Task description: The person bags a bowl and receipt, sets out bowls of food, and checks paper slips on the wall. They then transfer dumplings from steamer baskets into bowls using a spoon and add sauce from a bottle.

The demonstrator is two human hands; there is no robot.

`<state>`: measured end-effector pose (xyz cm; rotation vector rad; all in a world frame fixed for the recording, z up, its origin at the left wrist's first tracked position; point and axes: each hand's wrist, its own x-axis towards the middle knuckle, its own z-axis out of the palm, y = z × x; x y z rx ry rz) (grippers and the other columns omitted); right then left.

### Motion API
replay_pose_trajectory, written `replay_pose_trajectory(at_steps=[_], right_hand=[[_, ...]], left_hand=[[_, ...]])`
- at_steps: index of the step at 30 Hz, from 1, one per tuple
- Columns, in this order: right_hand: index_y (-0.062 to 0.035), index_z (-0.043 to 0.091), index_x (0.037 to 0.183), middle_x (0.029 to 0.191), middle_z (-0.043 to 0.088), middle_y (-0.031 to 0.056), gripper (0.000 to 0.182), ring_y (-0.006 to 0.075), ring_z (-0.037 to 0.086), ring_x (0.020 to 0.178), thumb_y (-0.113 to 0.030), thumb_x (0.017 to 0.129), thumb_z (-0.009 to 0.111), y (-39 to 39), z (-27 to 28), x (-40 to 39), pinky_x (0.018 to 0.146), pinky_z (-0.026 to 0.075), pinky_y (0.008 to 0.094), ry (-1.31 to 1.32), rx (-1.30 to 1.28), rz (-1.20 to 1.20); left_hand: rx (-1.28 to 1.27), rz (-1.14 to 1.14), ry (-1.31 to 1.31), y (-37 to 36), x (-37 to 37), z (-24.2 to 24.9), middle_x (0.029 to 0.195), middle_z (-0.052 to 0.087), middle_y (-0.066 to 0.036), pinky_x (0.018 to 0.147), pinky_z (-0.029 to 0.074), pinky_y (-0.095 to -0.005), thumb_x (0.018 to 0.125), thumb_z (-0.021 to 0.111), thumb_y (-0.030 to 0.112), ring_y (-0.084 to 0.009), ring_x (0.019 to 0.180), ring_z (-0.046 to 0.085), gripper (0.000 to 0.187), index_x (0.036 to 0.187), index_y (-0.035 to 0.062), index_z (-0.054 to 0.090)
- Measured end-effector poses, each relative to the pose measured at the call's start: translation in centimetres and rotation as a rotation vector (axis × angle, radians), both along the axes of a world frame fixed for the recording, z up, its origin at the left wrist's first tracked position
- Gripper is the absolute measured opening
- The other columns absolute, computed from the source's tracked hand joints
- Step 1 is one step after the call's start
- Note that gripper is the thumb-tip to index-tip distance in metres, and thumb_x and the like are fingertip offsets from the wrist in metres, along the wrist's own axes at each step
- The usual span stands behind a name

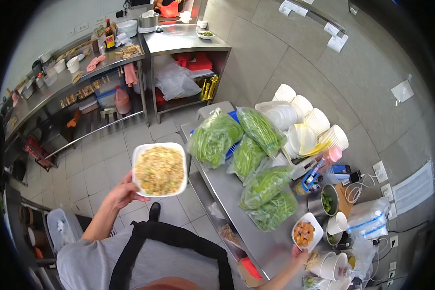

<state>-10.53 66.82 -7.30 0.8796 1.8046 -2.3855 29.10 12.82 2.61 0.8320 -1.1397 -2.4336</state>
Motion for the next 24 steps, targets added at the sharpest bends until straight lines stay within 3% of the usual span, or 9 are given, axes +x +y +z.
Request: replay_pose_trajectory(at_steps=[6, 9, 11, 17, 19, 21, 24], right_hand=[[0.0031, 0.052, 0.105, 0.09, 0.063, 0.0155, 0.028, 0.025, 0.065, 0.069, -0.015, 0.089, 0.037, -4.3, 6.2, 3.0, 0.057, 0.058, 0.0332, 0.223, 0.011, -0.034], [0.0052, 0.05, 0.105, 0.096, 0.061, 0.0179, 0.028, 0.0265, 0.065, 0.07, -0.014, 0.088, 0.038, -10.7, 11.0, 3.7, 0.058, 0.058, 0.0332, 0.231, 0.113, -0.114], [0.0061, 0.05, 0.103, 0.094, 0.061, 0.0187, 0.027, 0.0281, 0.065, 0.069, -0.014, 0.088, 0.04, -15.7, 13.7, 3.2, 0.06, 0.059, 0.0334, 0.309, -0.003, -0.103], [0.0074, 0.048, 0.108, 0.098, 0.061, 0.0212, 0.03, 0.0296, 0.066, 0.075, -0.014, 0.088, 0.042, -28.8, 19.1, -3.4, 0.061, 0.059, 0.0361, 0.322, 0.003, 0.231], [0.0065, 0.047, 0.112, 0.104, 0.059, 0.021, 0.031, 0.03, 0.065, 0.083, -0.007, 0.086, 0.039, -37.1, 21.3, -4.9, 0.068, 0.058, 0.0352, 0.381, -0.059, 0.332], [0.0073, 0.046, 0.112, 0.103, 0.059, 0.022, 0.032, 0.0315, 0.065, 0.082, -0.006, 0.084, 0.039, -45.9, 22.9, -6.7, 0.068, 0.058, 0.0354, 0.394, -0.044, 0.334], [0.0094, 0.045, 0.108, 0.095, 0.06, 0.0256, 0.032, 0.0325, 0.065, 0.075, -0.008, 0.083, 0.039, -56.3, 22.1, -13.0, 0.062, 0.059, 0.0341, 0.316, 0.033, 0.524]], left_hand=[[-0.088, 0.211, 0.023, -13.8, 4.8, -1.1, 0.114, 0.054, -0.022, 0.053, 0.059, -0.0325, 0.065, 0.039, -0.009, -0.0344, 0.07, 0.066, 0.082, 0.14, 0.0145, 0.015], [-0.059, 0.239, -0.021, -19.9, 5.5, -1.1, 0.114, 0.054, -0.022, 0.051, 0.059, -0.0311, 0.065, 0.039, -0.01, -0.0339, 0.067, 0.066, 0.083, 0.14, 0.0142, 0.014], [-0.063, 0.255, -0.019, -23.7, 5.3, -1.0, 0.112, 0.056, -0.021, 0.051, 0.059, -0.0308, 0.064, 0.04, -0.008, -0.0322, 0.066, 0.066, 0.082, 0.14, 0.0134, 0.016], [-0.081, 0.295, 0.05, -32.2, 2.9, -3.1, 0.107, 0.058, -0.018, 0.047, 0.058, -0.0289, 0.063, 0.043, -0.004, -0.0258, 0.06, 0.065, 0.078, 0.137, 0.0084, 0.022], [-0.071, 0.34, 0.08, -34.4, 1.5, -2.7, 0.108, 0.057, -0.017, 0.046, 0.057, -0.0277, 0.063, 0.044, -0.004, -0.0236, 0.059, 0.065, 0.077, 0.136, 0.007, 0.023], [-0.058, 0.363, 0.127, -37.1, 0.4, -2.6, 0.108, 0.056, -0.017, 0.045, 0.057, -0.0271, 0.062, 0.043, -0.004, -0.0229, 0.062, 0.065, 0.078, 0.136, 0.0063, 0.023], [-0.05, 0.371, 0.185, -41.5, -0.8, -2.7, 0.109, 0.055, -0.018, 0.045, 0.057, -0.0267, 0.061, 0.042, -0.006, -0.0231, 0.068, 0.065, 0.08, 0.137, 0.006, 0.022]])
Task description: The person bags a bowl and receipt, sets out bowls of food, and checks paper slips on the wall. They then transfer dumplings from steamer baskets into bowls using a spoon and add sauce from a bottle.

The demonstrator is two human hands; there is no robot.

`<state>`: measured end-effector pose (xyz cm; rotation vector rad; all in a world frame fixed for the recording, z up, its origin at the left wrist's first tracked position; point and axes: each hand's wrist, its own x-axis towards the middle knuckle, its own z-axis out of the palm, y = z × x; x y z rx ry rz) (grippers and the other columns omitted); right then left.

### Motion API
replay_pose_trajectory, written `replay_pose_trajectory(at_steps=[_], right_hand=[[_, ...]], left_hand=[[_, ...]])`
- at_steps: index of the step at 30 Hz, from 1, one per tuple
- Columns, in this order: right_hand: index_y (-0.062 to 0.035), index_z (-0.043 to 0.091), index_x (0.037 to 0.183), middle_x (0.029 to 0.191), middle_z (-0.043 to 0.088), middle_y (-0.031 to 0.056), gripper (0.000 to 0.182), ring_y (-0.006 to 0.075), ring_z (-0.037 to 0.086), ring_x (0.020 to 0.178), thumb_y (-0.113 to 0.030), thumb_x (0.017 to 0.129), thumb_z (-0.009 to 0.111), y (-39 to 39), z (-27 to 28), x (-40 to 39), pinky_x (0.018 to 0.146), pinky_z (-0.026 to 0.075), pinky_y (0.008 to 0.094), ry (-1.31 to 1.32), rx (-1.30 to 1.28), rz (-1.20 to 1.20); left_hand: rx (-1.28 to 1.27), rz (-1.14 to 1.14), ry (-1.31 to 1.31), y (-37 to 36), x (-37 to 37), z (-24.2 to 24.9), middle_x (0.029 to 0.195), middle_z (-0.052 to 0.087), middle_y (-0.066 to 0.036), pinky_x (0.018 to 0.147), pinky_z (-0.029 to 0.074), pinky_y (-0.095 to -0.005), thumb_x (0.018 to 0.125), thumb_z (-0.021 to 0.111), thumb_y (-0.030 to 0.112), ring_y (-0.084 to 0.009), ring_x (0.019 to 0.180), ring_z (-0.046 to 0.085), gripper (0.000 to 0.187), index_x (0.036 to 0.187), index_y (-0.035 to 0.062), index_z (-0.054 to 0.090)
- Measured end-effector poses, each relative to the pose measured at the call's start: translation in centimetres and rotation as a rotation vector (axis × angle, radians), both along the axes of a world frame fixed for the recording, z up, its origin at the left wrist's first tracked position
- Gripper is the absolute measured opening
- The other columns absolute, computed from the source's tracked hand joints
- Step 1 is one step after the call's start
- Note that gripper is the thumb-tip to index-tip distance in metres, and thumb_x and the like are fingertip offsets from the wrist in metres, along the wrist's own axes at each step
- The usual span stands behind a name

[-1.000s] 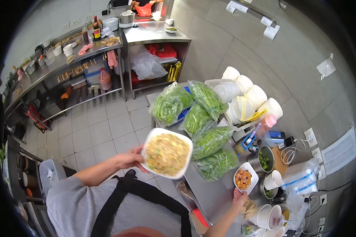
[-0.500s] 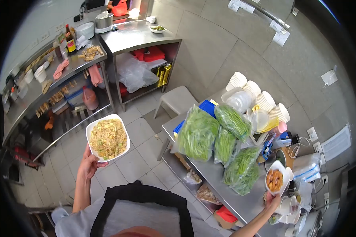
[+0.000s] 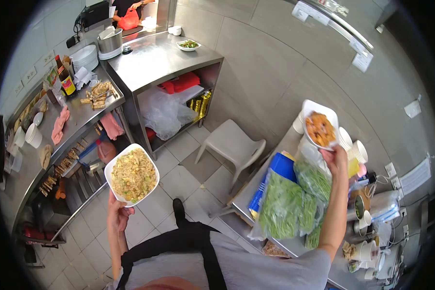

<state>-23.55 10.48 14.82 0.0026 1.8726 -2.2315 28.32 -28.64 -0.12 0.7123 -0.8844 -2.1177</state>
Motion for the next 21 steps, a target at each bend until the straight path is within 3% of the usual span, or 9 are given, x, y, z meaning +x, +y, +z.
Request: replay_pose_trajectory(at_steps=[5, 11, 16, 21], right_hand=[[0.0108, 0.043, 0.106, 0.084, 0.062, 0.0238, 0.031, 0.0301, 0.066, 0.065, -0.011, 0.084, 0.035, -21.3, -5.2, -7.0, 0.054, 0.058, 0.032, -0.076, 0.074, 0.241], [0.0125, 0.042, 0.108, 0.088, 0.061, 0.0247, 0.032, 0.0295, 0.066, 0.068, -0.006, 0.083, 0.035, -43.8, -9.6, -6.8, 0.055, 0.058, 0.0318, -0.149, 0.047, 0.423], [0.0092, 0.043, 0.111, 0.089, 0.061, 0.0251, 0.036, 0.0299, 0.065, 0.069, -0.005, 0.08, 0.036, -56.9, -12.6, -5.0, 0.057, 0.057, 0.0346, -0.199, 0.005, 0.597], [0.0094, 0.04, 0.113, 0.088, 0.061, 0.0252, 0.038, 0.031, 0.066, 0.072, -0.003, 0.077, 0.034, -64.3, -13.0, -3.2, 0.057, 0.057, 0.0353, -0.246, 0.015, 0.601]], left_hand=[[-0.064, 0.093, -0.098, -8.1, -1.7, 1.9, 0.11, 0.055, -0.015, 0.044, 0.057, -0.0251, 0.061, 0.043, -0.005, -0.0206, 0.069, 0.065, 0.078, 0.136, 0.0054, 0.024], [-0.085, 0.283, -0.185, -15.6, -2.8, 4.2, 0.11, 0.054, -0.015, 0.043, 0.056, -0.0241, 0.061, 0.044, -0.004, -0.0192, 0.068, 0.064, 0.078, 0.136, 0.0049, 0.025], [-0.093, 0.313, -0.205, -23.3, -4.1, 4.1, 0.106, 0.056, -0.015, 0.042, 0.054, -0.0227, 0.06, 0.043, -0.003, -0.0174, 0.062, 0.063, 0.079, 0.136, 0.0035, 0.025], [-0.055, 0.202, -0.178, -32.6, -5.8, 2.4, 0.105, 0.056, -0.015, 0.041, 0.054, -0.0221, 0.06, 0.043, -0.003, -0.0163, 0.06, 0.062, 0.079, 0.136, 0.0043, 0.025]])
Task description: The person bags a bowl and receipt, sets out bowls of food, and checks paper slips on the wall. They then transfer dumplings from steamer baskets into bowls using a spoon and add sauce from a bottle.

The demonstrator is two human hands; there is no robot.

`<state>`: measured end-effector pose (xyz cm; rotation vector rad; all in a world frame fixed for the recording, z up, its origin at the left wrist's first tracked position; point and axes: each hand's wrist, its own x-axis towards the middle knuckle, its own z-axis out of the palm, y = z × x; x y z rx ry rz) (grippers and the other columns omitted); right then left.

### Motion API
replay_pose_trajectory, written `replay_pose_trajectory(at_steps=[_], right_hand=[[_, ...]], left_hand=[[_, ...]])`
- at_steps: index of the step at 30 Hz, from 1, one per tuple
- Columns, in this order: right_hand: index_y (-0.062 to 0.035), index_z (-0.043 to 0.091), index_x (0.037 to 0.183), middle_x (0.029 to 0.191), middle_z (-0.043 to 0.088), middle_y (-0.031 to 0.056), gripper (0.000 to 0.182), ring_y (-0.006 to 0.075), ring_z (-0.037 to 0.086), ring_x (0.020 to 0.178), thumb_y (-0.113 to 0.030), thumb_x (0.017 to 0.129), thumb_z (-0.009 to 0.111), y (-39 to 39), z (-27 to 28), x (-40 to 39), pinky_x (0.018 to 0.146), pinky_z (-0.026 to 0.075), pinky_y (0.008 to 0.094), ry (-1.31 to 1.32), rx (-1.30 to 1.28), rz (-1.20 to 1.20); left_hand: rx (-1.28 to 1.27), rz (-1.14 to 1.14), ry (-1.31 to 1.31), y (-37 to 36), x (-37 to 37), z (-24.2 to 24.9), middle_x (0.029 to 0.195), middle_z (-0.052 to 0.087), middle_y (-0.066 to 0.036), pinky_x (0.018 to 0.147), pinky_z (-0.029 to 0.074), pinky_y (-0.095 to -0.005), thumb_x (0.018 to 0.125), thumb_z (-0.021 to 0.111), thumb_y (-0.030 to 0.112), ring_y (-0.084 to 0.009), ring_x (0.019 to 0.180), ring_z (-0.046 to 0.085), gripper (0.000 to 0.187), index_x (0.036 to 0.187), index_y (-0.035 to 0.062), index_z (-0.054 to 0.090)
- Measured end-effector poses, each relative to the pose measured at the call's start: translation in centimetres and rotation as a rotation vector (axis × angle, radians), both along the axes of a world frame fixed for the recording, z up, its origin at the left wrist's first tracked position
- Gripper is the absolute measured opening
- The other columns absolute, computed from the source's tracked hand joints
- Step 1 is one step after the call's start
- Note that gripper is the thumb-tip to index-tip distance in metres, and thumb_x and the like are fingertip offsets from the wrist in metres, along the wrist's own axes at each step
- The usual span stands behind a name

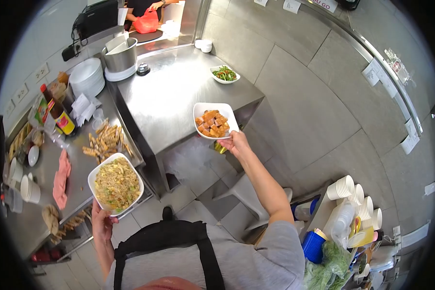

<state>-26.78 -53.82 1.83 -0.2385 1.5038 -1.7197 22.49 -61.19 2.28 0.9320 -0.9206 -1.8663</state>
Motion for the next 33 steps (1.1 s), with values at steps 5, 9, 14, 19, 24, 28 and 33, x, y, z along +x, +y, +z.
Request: replay_pose_trajectory(at_steps=[5, 9, 14, 19, 24, 28, 33], right_hand=[[0.008, 0.039, 0.113, 0.09, 0.061, 0.0236, 0.039, 0.0287, 0.066, 0.071, -0.002, 0.076, 0.033, -2.4, 1.5, -0.7, 0.054, 0.057, 0.0323, 0.02, 0.03, 0.013], [0.0045, 0.037, 0.114, 0.086, 0.061, 0.0207, 0.039, 0.0238, 0.065, 0.062, -0.001, 0.076, 0.033, -2.9, 1.7, -2.3, 0.05, 0.056, 0.0298, 0.141, 0.12, -0.017], [0.0032, 0.036, 0.114, 0.084, 0.06, 0.0192, 0.037, 0.0221, 0.064, 0.057, -0.001, 0.077, 0.034, -3.6, 0.4, -6.8, 0.047, 0.055, 0.0295, 0.091, 0.169, -0.037], [0.0005, 0.036, 0.115, 0.084, 0.061, 0.018, 0.039, 0.0207, 0.063, 0.056, -0.001, 0.076, 0.036, -6.2, -0.7, -11.9, 0.046, 0.055, 0.0289, 0.044, 0.147, 0.061], [-0.003, 0.034, 0.121, 0.086, 0.061, 0.0166, 0.045, 0.0206, 0.063, 0.057, -0.002, 0.077, 0.038, -9.7, -2.3, -16.9, 0.046, 0.054, 0.0285, 0.009, 0.138, 0.262], [-0.0062, 0.033, 0.125, 0.087, 0.061, 0.0142, 0.048, 0.02, 0.063, 0.063, -0.004, 0.077, 0.038, -11.7, -3.2, -19.9, 0.052, 0.053, 0.0291, -0.015, 0.145, 0.446], [-0.0083, 0.035, 0.123, 0.087, 0.062, 0.0117, 0.038, 0.0194, 0.064, 0.07, -0.022, 0.089, 0.045, -13.5, -3.9, -22.3, 0.06, 0.053, 0.0301, -0.088, 0.035, 0.541]], left_hand=[[0.041, -0.149, -0.02, -7.4, -5.4, 0.4, 0.107, 0.056, -0.015, 0.042, 0.054, -0.0224, 0.063, 0.044, -0.003, -0.0167, 0.062, 0.063, 0.079, 0.138, 0.0088, 0.022], [0.064, -0.268, -0.015, -12.0, -9.2, 1.0, 0.113, 0.053, -0.015, 0.043, 0.055, -0.0241, 0.066, 0.044, -0.006, -0.0182, 0.07, 0.064, 0.084, 0.141, 0.0137, 0.012], [0.052, -0.255, -0.04, -14.6, -15.0, 0.7, 0.111, 0.055, -0.013, 0.042, 0.054, -0.0219, 0.066, 0.042, -0.005, -0.0152, 0.069, 0.063, 0.079, 0.14, 0.0119, 0.018], [0.068, -0.272, -0.054, -16.1, -19.5, -1.1, 0.111, 0.055, -0.012, 0.042, 0.053, -0.0227, 0.066, 0.041, -0.005, -0.0149, 0.068, 0.063, 0.081, 0.14, 0.0128, 0.016], [0.074, -0.137, -0.041, -15.4, -25.0, -1.4, 0.113, 0.054, -0.015, 0.044, 0.054, -0.0233, 0.063, 0.039, -0.007, -0.016, 0.065, 0.063, 0.087, 0.142, 0.0145, 0.01], [0.086, -0.044, -0.031, -15.1, -28.1, -1.6, 0.112, 0.054, -0.014, 0.044, 0.054, -0.0235, 0.063, 0.039, -0.007, -0.0162, 0.064, 0.063, 0.083, 0.14, 0.0136, 0.015], [0.094, 0.015, -0.045, -14.5, -29.9, -2.7, 0.109, 0.055, -0.014, 0.046, 0.055, -0.0238, 0.065, 0.039, -0.007, -0.0178, 0.066, 0.063, 0.073, 0.134, 0.0119, 0.023]])
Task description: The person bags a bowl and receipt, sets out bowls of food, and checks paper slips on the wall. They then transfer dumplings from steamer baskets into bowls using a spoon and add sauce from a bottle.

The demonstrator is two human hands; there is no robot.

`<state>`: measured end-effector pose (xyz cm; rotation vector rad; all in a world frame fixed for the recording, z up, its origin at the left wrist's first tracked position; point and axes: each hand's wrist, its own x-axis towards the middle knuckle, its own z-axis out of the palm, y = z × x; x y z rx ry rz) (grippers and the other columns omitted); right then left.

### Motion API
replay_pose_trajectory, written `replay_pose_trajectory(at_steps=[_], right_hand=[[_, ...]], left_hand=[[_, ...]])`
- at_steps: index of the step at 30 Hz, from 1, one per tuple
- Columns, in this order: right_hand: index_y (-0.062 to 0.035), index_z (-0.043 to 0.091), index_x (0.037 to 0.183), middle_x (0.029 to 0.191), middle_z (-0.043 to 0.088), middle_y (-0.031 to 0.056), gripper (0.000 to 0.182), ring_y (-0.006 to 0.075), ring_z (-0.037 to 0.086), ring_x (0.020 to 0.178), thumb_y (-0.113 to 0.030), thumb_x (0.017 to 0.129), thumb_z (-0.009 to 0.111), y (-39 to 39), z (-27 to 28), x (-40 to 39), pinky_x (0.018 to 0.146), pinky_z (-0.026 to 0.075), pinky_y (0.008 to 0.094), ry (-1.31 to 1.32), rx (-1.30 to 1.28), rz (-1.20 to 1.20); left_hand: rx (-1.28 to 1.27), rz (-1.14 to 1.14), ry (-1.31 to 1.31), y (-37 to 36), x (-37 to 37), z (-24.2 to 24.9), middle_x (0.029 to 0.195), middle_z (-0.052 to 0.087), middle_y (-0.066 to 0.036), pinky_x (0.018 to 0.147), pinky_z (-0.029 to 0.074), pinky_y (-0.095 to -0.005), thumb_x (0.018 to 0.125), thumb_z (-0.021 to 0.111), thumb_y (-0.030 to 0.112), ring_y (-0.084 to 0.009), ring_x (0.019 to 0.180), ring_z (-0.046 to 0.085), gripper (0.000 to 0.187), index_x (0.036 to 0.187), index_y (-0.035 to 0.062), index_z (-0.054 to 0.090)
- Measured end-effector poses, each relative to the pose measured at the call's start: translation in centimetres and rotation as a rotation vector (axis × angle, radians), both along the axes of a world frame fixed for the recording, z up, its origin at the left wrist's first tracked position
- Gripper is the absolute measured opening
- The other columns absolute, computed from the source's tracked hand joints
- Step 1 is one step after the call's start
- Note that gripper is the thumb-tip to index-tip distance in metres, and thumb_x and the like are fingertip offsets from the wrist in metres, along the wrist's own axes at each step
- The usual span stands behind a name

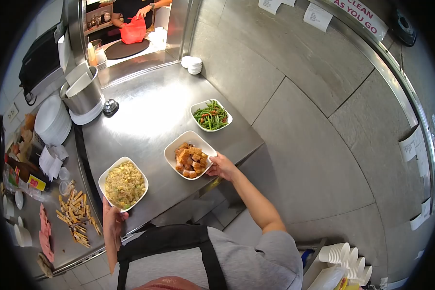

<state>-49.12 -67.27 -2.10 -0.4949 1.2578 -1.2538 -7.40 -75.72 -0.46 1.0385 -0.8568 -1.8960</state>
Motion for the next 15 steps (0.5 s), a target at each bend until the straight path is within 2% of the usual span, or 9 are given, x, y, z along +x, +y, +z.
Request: replay_pose_trajectory(at_steps=[1, 2, 3, 4, 7, 8, 11, 12, 15], right_hand=[[-0.0087, 0.035, 0.123, 0.087, 0.062, 0.0114, 0.038, 0.0195, 0.064, 0.071, -0.027, 0.092, 0.047, 0.0, -0.5, -0.3, 0.061, 0.053, 0.0304, -0.036, -0.032, -0.018], [-0.0083, 0.037, 0.123, 0.086, 0.062, 0.0119, 0.049, 0.0202, 0.064, 0.072, -0.046, 0.092, 0.042, -0.1, -1.0, -0.5, 0.061, 0.053, 0.0306, -0.106, -0.085, -0.041], [-0.0077, 0.038, 0.123, 0.086, 0.062, 0.0124, 0.051, 0.0204, 0.064, 0.073, -0.048, 0.091, 0.04, -0.1, -1.2, -0.6, 0.061, 0.053, 0.0308, -0.115, -0.117, -0.072], [-0.0072, 0.038, 0.122, 0.086, 0.062, 0.0128, 0.053, 0.0207, 0.064, 0.073, -0.05, 0.091, 0.038, 0.0, -1.3, -0.7, 0.062, 0.053, 0.031, -0.126, -0.149, -0.102], [-0.004, 0.039, 0.121, 0.083, 0.062, 0.0134, 0.062, 0.0202, 0.063, 0.071, -0.057, 0.089, 0.034, 0.0, -1.9, -0.1, 0.062, 0.053, 0.0309, -0.109, -0.187, -0.243], [-0.0035, 0.039, 0.121, 0.082, 0.062, 0.0133, 0.062, 0.0199, 0.063, 0.071, -0.057, 0.089, 0.034, 0.1, -2.1, 0.2, 0.062, 0.053, 0.0309, -0.096, -0.191, -0.307], [-0.0025, 0.043, 0.116, 0.081, 0.061, 0.0129, 0.059, 0.0197, 0.062, 0.068, -0.055, 0.091, 0.033, -0.1, -3.2, 0.5, 0.062, 0.053, 0.0304, -0.016, -0.207, -0.419], [-0.0022, 0.044, 0.114, 0.081, 0.061, 0.0127, 0.057, 0.0196, 0.062, 0.068, -0.053, 0.092, 0.032, -0.1, -3.4, 0.7, 0.062, 0.053, 0.0303, 0.018, -0.21, -0.446], [-0.0009, 0.047, 0.11, 0.075, 0.06, 0.0104, 0.06, 0.0168, 0.061, 0.062, -0.056, 0.09, 0.035, -0.4, -3.6, 1.1, 0.057, 0.052, 0.0282, 0.169, -0.168, -0.486]], left_hand=[[0.003, 0.01, 0.027, 0.2, -0.3, -0.1, 0.109, 0.055, -0.014, 0.047, 0.055, -0.0238, 0.066, 0.039, -0.007, -0.0184, 0.067, 0.064, 0.072, 0.134, 0.0117, 0.024], [0.005, 0.019, 0.054, 0.3, -0.5, 0.0, 0.109, 0.055, -0.014, 0.048, 0.055, -0.0238, 0.067, 0.039, -0.008, -0.019, 0.068, 0.064, 0.07, 0.134, 0.0115, 0.025], [0.008, 0.026, 0.081, 0.3, -0.7, 0.0, 0.109, 0.055, -0.014, 0.049, 0.055, -0.0238, 0.068, 0.039, -0.008, -0.0195, 0.069, 0.064, 0.069, 0.133, 0.0114, 0.025], [-0.002, -0.005, 0.12, 0.1, -0.5, -0.4, 0.108, 0.056, -0.015, 0.056, 0.057, -0.0262, 0.077, 0.041, -0.007, -0.0213, 0.071, 0.065, 0.064, 0.136, 0.0106, 0.024], [0.004, 0.009, 0.137, -0.7, -0.8, -0.2, 0.108, 0.058, -0.015, 0.062, 0.058, -0.0293, 0.084, 0.045, -0.002, -0.0217, 0.073, 0.066, 0.063, 0.14, 0.0097, 0.018], [-0.029, 0.012, 0.134, -1.0, -0.9, -0.6, 0.105, 0.06, -0.014, 0.065, 0.057, -0.0309, 0.089, 0.046, 0.004, -0.0213, 0.074, 0.066, 0.06, 0.141, 0.0079, 0.016], [-0.074, 0.032, 0.105, -2.0, -1.3, -1.8, 0.101, 0.062, -0.012, 0.064, 0.057, -0.0287, 0.091, 0.047, 0.007, -0.0199, 0.075, 0.066, 0.055, 0.14, 0.0063, 0.021], [-0.128, 0.084, 0.026, -1.9, -1.7, -1.8, 0.096, 0.063, -0.01, 0.063, 0.054, -0.0251, 0.093, 0.047, 0.012, -0.0156, 0.074, 0.065, 0.047, 0.136, 0.0046, 0.032], [-0.348, 0.147, -0.151, -2.8, -1.2, -3.5, 0.085, 0.062, -0.005, 0.06, 0.048, -0.0219, 0.094, 0.045, 0.014, -0.0103, 0.064, 0.059, 0.03, 0.121, 0.0011, 0.05]])
